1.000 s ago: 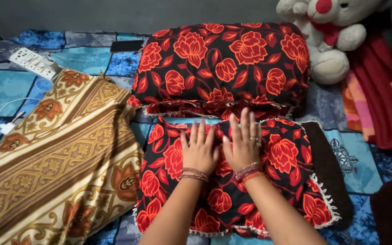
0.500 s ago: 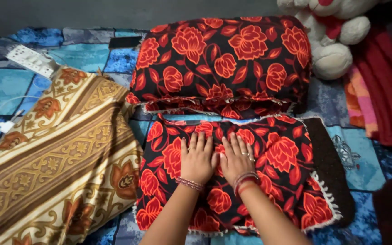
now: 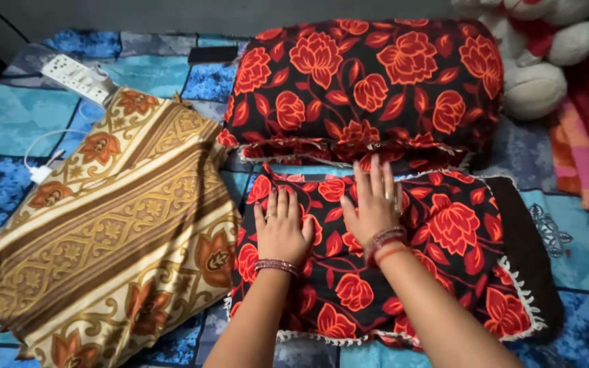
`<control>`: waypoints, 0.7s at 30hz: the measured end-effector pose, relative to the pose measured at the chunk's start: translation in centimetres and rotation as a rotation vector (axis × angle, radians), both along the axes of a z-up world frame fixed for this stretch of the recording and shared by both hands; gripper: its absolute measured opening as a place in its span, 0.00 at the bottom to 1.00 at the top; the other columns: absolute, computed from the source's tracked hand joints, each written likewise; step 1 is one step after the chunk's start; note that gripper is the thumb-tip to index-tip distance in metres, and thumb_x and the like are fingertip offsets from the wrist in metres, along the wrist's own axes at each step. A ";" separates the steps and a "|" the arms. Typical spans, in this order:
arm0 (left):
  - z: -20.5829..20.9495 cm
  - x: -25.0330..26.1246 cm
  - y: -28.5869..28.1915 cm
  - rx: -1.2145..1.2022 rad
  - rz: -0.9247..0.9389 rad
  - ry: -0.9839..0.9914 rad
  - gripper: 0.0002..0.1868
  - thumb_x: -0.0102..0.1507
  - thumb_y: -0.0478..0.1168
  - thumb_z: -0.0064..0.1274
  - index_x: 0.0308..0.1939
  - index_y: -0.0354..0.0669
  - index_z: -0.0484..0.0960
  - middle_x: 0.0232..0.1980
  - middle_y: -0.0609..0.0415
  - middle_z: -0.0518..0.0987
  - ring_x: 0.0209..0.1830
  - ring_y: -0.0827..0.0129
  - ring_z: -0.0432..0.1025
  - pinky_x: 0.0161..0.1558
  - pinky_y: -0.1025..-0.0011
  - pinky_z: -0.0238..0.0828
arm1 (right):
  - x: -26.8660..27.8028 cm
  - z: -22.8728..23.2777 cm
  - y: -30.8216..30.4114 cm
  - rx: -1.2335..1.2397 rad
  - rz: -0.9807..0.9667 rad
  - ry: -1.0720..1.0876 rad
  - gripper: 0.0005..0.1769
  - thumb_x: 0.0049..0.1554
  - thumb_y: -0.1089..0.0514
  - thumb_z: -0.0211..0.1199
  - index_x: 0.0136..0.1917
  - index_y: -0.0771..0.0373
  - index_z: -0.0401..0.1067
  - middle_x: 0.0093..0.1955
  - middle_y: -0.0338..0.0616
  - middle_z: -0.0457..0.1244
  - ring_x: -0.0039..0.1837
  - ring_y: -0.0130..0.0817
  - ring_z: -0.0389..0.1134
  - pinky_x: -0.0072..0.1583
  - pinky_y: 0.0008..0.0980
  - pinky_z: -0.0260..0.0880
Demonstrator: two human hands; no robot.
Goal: Folding a red and black floral patterned fabric on a bed.
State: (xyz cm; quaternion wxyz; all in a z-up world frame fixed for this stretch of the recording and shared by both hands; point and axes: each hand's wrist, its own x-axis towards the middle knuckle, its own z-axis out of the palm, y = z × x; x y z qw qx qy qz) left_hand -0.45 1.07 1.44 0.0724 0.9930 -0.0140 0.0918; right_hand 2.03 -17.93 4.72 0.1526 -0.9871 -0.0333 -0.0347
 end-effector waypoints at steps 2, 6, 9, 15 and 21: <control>-1.1 -0.3 0.1 -0.022 -0.012 -0.045 0.38 0.64 0.59 0.42 0.72 0.39 0.66 0.76 0.43 0.63 0.79 0.53 0.52 0.74 0.43 0.38 | 0.3 0.5 1.7 0.165 0.068 -0.273 0.38 0.59 0.45 0.56 0.79 0.56 0.53 0.84 0.55 0.40 0.84 0.56 0.38 0.77 0.56 0.40; -1.5 -0.3 0.4 -0.067 -0.037 -0.121 0.35 0.65 0.57 0.43 0.70 0.39 0.68 0.75 0.43 0.65 0.78 0.52 0.54 0.74 0.42 0.40 | -1.3 -5.0 4.5 0.277 0.191 -0.611 0.33 0.64 0.54 0.52 0.81 0.60 0.56 0.85 0.58 0.45 0.86 0.59 0.41 0.82 0.54 0.42; -2.2 -0.5 0.4 -0.060 -0.059 -0.184 0.34 0.63 0.54 0.45 0.69 0.41 0.70 0.74 0.43 0.67 0.77 0.51 0.55 0.74 0.41 0.40 | -2.0 -8.6 4.3 0.054 0.222 -0.224 0.32 0.59 0.52 0.55 0.76 0.53 0.61 0.80 0.49 0.51 0.81 0.47 0.47 0.78 0.54 0.42; -2.2 1.4 0.7 -0.186 0.011 -0.005 0.31 0.61 0.52 0.45 0.67 0.47 0.72 0.74 0.49 0.68 0.77 0.56 0.57 0.74 0.42 0.42 | 0.5 -6.7 3.4 0.072 0.240 0.101 0.32 0.58 0.47 0.58 0.75 0.48 0.61 0.81 0.43 0.50 0.82 0.44 0.46 0.79 0.52 0.40; -3.1 2.1 4.1 -0.040 0.287 0.012 0.32 0.63 0.56 0.44 0.71 0.52 0.68 0.75 0.46 0.62 0.76 0.50 0.54 0.71 0.32 0.31 | -0.8 -2.6 7.4 0.275 0.144 -0.613 0.38 0.60 0.46 0.59 0.79 0.57 0.55 0.84 0.53 0.43 0.84 0.55 0.41 0.78 0.64 0.34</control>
